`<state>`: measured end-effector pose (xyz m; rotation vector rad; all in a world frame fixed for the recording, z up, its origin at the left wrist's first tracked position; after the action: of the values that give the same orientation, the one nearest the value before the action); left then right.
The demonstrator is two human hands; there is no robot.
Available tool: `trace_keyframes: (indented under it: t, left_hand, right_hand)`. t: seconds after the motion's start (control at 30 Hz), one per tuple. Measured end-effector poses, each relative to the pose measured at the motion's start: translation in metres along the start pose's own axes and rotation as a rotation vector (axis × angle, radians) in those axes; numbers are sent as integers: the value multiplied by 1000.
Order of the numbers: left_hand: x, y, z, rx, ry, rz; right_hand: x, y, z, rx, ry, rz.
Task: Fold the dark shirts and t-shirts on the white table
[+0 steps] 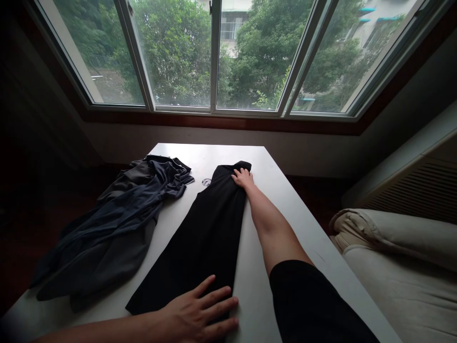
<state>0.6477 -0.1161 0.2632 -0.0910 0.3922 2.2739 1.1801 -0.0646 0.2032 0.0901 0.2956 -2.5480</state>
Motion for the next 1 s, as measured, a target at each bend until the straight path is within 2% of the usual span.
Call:
trace_keyframes:
  t: [0.13, 0.2, 0.33, 0.4, 0.5, 0.6, 0.67, 0.77, 0.87, 0.93, 1.0]
  left_hand:
    - [-4, 0, -5, -28, 11, 10]
    - [-8, 1, -4, -6, 10, 20]
    - [-16, -11, 12, 68, 13, 119]
    - [-19, -32, 24, 70, 35, 212]
    - [-15, -76, 35, 31, 47, 362]
    - [-1, -118, 32, -8, 45, 495]
    - [7, -130, 26, -22, 50, 506]
    - [10, -124, 18, -38, 50, 460]
    - [5, -102, 15, -15, 28, 380]
    - [2, -87, 14, 28, 9, 317]
    - [2, -81, 15, 55, 8, 303]
  right_hand:
    - [0, -8, 4, 41, -32, 26]
    - [1, -14, 9, 69, -2, 41]
    - [10, -25, 15, 31, 92, 31]
    - [16, -28, 13, 7, 84, 34]
    - [22, -32, 12, 13, 28, 50]
    - [28, -38, 20, 10, 9, 61]
    - [39, -51, 28, -5, 70, 85]
    - [72, -85, 31, -31, 177, 244]
    - [108, -115, 24, -63, 165, 417]
    - [126, -119, 25, -83, 161, 421]
    - [143, -114, 32, -102, 177, 398]
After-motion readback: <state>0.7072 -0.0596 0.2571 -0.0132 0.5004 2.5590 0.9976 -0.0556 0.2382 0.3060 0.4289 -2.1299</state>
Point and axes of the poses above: each hand's wrist, its own x-axis away from the middle knuckle, its own z-axis out of the back of the hand, y = z × x, the point moved 7 cm from there along -x, towards the middle knuckle, and after that the axes turned 5 degrees about y, right-handed, at the moved point
